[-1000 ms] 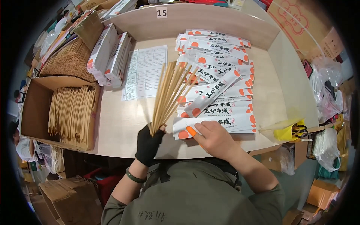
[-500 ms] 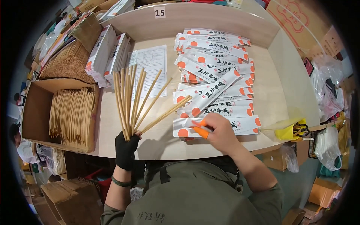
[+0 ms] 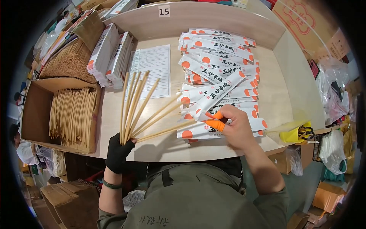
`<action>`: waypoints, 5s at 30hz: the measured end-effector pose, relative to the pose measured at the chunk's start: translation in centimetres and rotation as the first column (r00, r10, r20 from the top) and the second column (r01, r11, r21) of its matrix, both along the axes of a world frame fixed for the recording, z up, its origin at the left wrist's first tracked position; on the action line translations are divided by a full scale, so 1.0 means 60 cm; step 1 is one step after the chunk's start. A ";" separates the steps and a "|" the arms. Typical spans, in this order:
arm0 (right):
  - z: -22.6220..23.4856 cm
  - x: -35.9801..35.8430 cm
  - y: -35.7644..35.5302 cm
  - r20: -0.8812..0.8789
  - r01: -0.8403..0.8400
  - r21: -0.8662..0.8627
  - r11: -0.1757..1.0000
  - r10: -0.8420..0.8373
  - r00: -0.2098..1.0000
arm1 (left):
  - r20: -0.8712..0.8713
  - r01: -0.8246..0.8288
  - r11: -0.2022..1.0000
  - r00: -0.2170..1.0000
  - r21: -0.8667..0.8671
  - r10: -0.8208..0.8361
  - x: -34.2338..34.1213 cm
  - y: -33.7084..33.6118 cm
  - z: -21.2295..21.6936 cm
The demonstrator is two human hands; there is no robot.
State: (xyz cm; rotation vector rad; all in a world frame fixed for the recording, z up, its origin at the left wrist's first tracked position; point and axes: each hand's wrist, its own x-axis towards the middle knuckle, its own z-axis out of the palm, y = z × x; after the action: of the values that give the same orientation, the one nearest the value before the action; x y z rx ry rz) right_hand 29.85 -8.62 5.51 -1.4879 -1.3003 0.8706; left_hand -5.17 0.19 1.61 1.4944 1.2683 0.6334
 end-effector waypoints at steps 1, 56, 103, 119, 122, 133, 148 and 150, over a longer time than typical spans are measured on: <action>-0.002 0.003 0.000 0.001 0.002 0.001 1.000 -0.002 1.000 | 0.068 -0.048 0.996 0.996 -0.077 0.053 -0.006 0.004 -0.004; -0.008 -0.003 0.015 0.469 -0.248 0.187 0.951 0.135 0.873 | 0.106 0.090 0.996 0.990 0.027 -0.092 0.014 0.020 0.014; -0.009 -0.106 0.044 0.662 -0.377 0.330 0.865 0.073 0.746 | 0.605 0.098 0.995 0.792 0.004 -0.081 0.126 0.000 -0.006; -0.092 -0.040 -0.018 0.798 -0.423 0.360 0.831 -0.040 0.602 | -0.032 -0.126 0.949 0.990 0.289 0.141 0.078 0.032 -0.063; -0.089 -0.039 -0.019 0.694 -0.346 0.402 0.848 -0.036 0.719 | 0.110 -0.153 0.961 0.985 0.230 0.130 0.081 0.018 -0.049; -0.012 -0.010 0.016 0.072 0.077 -0.081 0.994 -0.071 0.995 | 0.044 -0.072 0.973 0.997 0.219 0.064 0.054 -0.012 -0.021; 0.006 0.009 0.013 -0.042 0.072 -0.085 0.994 -0.076 0.996 | -0.017 0.080 0.990 0.997 0.116 -0.079 0.012 0.000 0.019; 0.005 0.010 0.012 0.065 0.023 -0.108 0.994 -0.016 0.998 | -0.021 0.098 0.988 0.995 0.121 -0.096 0.013 0.001 0.027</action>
State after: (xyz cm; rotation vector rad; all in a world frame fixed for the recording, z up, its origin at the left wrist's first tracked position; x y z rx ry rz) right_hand 30.46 -7.88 5.80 -1.6232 -1.3006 0.8997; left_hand -4.38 0.24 3.22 1.6537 1.1784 0.6456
